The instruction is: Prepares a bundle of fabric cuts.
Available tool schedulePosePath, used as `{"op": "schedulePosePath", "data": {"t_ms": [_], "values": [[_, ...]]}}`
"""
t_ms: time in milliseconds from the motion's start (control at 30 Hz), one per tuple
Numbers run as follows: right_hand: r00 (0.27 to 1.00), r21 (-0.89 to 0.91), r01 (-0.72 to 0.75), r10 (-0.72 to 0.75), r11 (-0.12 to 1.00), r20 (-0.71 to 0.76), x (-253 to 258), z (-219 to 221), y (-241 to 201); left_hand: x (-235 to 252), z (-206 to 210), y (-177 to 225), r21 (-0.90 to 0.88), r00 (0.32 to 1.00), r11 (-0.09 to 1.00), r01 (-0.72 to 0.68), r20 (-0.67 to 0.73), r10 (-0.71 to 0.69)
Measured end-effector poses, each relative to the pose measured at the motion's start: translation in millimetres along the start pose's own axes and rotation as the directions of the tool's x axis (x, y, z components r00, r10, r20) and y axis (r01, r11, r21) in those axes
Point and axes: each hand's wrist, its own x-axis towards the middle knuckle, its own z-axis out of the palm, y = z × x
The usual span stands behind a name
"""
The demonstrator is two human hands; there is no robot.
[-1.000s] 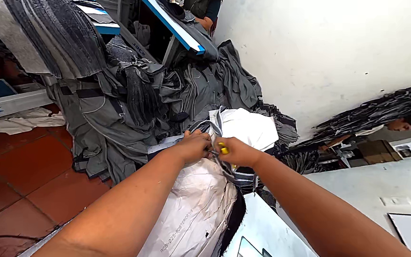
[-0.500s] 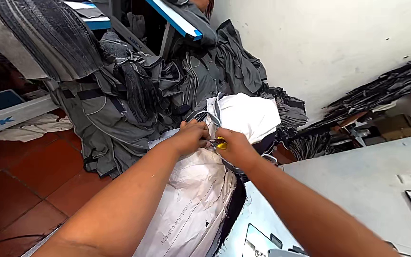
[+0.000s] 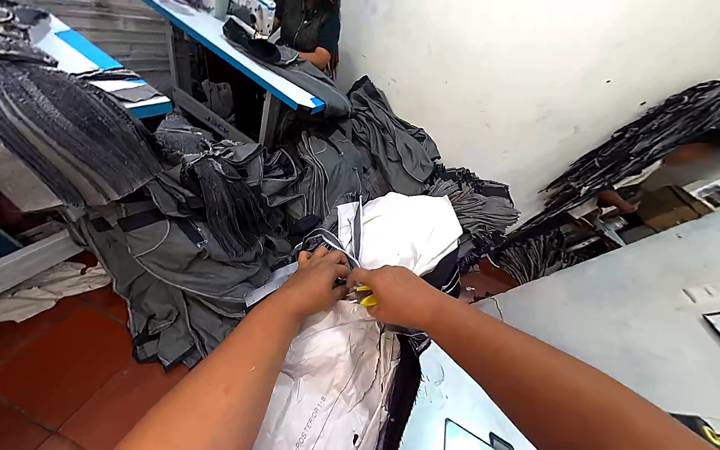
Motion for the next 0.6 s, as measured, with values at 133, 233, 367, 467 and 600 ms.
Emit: {"op": "schedulePosePath", "data": {"t_ms": [133, 233, 367, 467, 600], "values": [[0.979, 0.672, 0.137, -0.202, 0.727, 0.018, -9, 5, 24, -2, 0, -4, -0.160, 0.999, 0.986, -0.039, -0.041, 0.033], [0.988, 0.741, -0.032, -0.093, 0.670, 0.126, -25, 2, 42, -1, 0, 0, -0.114, 0.996, 0.991, -0.065, 0.049, 0.071], [0.979, 0.399, -0.153, 0.085, 0.904, 0.183, -46, -13, 14, 0, -2, 8, -0.080, 0.991, 0.993, -0.085, 0.096, 0.092], [0.985, 0.303, -0.140, 0.102, 0.943, 0.139, -66, -25, -7, -4, -1, 5, -0.156, 0.987, 0.975, -0.159, -0.012, 0.159], [0.948, 0.252, -0.155, 0.072, 0.955, 0.310, -106, -28, 38, -7, -4, -9, -0.498, 0.852, 0.865, -0.069, -0.481, -0.209]]}}
